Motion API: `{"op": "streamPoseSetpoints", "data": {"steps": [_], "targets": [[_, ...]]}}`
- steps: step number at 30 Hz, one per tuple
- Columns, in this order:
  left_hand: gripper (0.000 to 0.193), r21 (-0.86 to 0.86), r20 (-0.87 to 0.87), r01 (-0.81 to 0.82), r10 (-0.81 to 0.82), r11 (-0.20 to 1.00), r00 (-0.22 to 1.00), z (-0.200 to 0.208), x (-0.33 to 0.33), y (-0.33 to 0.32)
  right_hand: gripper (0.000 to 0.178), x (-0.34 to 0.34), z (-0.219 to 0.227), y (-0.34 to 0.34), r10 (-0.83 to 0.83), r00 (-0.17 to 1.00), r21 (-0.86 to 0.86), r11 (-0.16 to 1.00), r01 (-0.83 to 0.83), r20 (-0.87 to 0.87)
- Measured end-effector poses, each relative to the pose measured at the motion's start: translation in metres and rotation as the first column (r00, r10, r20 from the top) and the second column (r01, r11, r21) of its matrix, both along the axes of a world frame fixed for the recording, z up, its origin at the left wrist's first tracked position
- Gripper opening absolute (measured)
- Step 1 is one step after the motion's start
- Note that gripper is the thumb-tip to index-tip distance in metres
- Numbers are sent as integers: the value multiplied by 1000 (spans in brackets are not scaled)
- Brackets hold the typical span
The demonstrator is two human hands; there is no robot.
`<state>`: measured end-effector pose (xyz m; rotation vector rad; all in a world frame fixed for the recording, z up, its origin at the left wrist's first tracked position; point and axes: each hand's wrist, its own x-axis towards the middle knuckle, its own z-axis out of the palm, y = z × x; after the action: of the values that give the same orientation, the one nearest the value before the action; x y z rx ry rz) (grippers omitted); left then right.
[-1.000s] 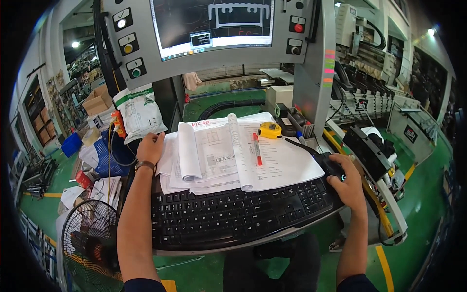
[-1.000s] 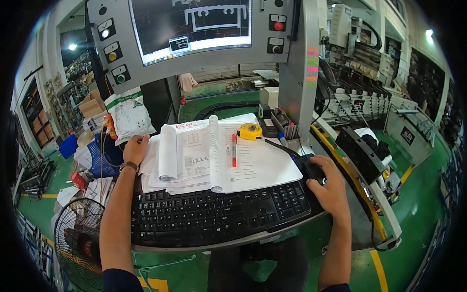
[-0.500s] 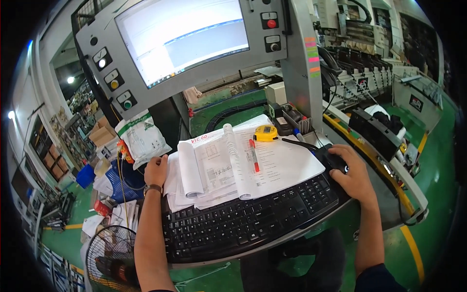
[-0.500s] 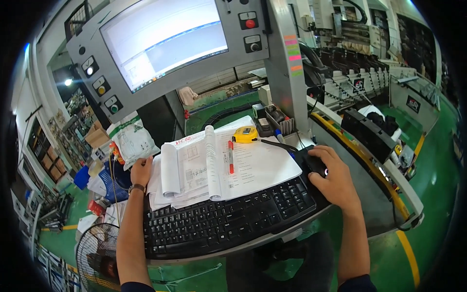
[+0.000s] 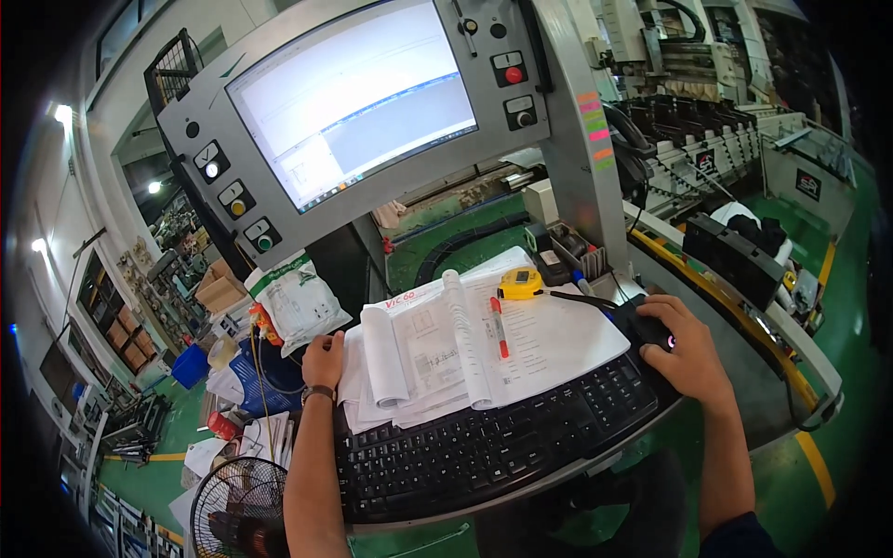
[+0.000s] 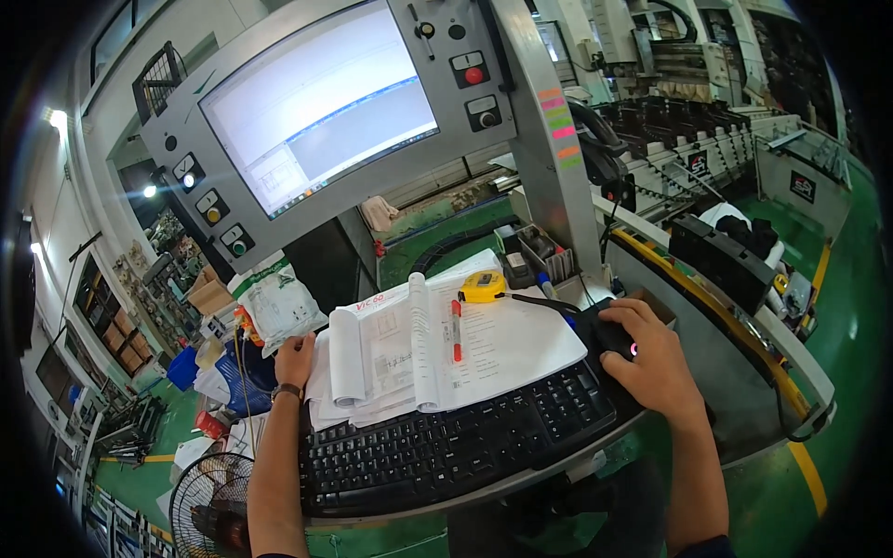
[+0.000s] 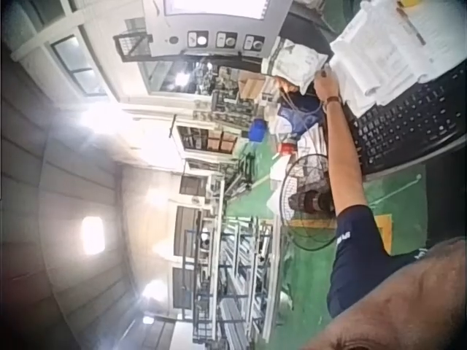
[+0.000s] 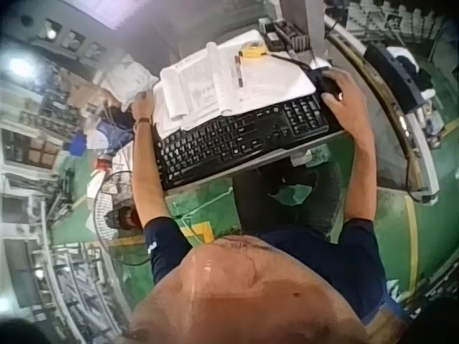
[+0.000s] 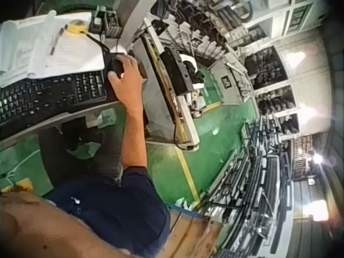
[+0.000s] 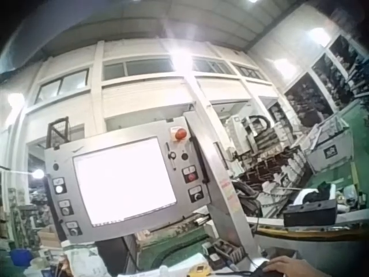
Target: The person operates a control console computer using a computer mouse to navigate software and drawings on the monitor.
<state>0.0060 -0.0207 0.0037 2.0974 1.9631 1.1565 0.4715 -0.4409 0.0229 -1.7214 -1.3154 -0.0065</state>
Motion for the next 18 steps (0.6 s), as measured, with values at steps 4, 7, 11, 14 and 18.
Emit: {"op": "streamPoseSetpoints", "data": {"steps": [4, 7, 11, 14, 18], "targets": [[53, -8, -9, -3, 3, 1000, 1000, -1, 0, 0, 52, 1, -2, 2, -9, 1000, 7, 1000, 8, 22], [53, 3, 3, 5, -5, 1000, 1000, -6, -4, 5, 50, 0, -4, 3, -5, 1000, 22, 1000, 5, 11], [52, 48, -30, 55, -54, 997, 998, -14, -14, 22, 50, 5, -7, 3, 8, 996, 51, 999, -13, 92], [53, 46, -23, 85, -84, 995, 996, -20, -22, 38, 52, 9, -12, 2, 29, 993, 40, 999, -34, 115], [56, 91, -22, 171, -170, 981, 985, -25, -31, 55, 51, 13, -17, 4, 33, 995, 34, 999, -37, 96]]}}
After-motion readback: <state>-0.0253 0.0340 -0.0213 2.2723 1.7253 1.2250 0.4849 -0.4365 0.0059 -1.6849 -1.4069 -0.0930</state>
